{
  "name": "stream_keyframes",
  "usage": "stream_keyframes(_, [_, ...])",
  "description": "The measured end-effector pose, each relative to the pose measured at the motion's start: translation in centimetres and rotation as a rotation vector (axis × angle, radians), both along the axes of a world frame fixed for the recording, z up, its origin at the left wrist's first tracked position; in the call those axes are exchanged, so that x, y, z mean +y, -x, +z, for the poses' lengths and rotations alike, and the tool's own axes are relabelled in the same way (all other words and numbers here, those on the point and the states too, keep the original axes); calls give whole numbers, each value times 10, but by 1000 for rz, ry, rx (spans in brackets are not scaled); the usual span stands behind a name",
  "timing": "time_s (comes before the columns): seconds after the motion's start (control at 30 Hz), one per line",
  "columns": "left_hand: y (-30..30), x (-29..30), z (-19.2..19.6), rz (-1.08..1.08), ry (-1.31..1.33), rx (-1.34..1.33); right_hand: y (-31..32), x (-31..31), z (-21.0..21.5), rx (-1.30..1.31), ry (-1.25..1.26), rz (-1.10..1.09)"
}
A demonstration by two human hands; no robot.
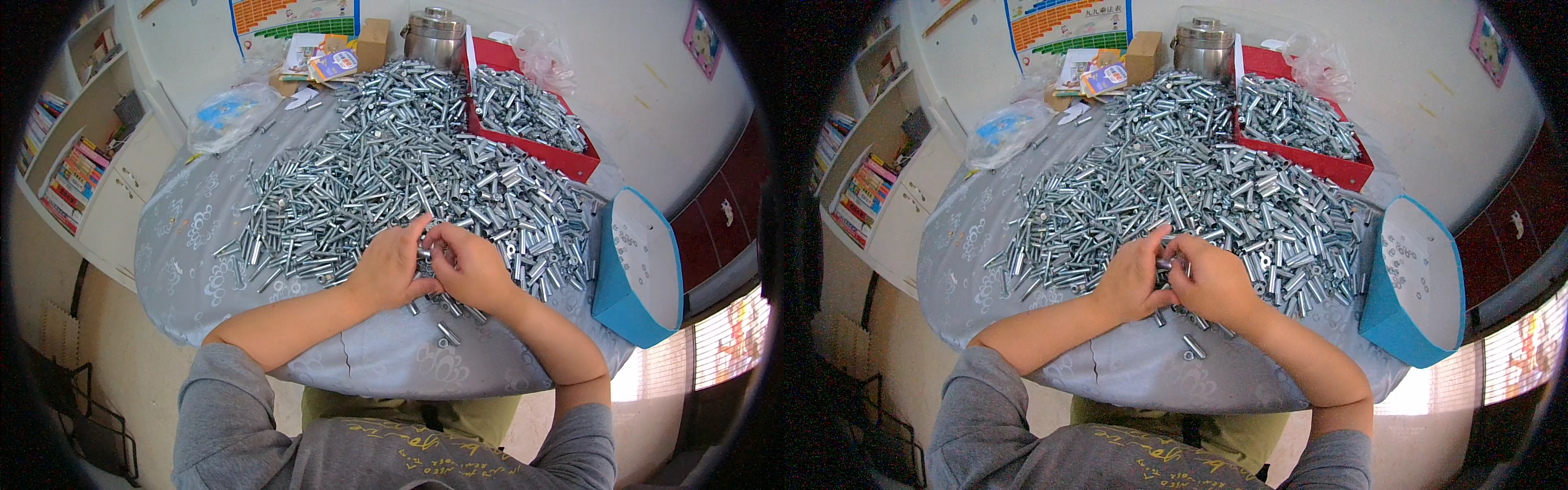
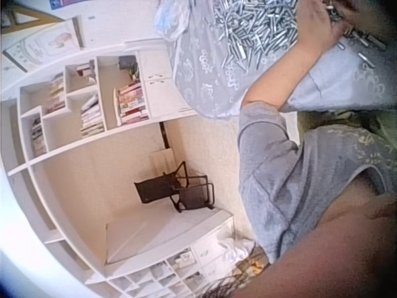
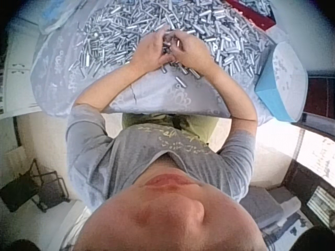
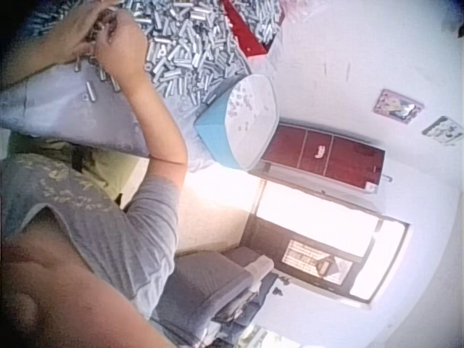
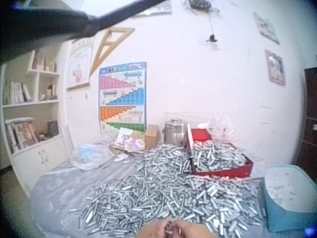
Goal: The person sits at a table covered with a large pile of metal fasteners. They repeatedly pick up a cylindrical metal piece and a small washer, insert the washer into the piece, and place the assembled unit into a red box. The process is continuous and repetitive throughout the clip.
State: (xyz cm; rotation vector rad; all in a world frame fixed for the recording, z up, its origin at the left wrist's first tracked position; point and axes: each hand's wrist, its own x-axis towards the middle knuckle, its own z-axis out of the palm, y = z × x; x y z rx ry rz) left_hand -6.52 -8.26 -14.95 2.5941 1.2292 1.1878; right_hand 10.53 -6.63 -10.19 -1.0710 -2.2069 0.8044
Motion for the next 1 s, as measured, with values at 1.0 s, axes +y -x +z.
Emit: stream_keyframes(1.0, [4,2,-3,75,95,-48,-15,32,-13,243,-128,-176])
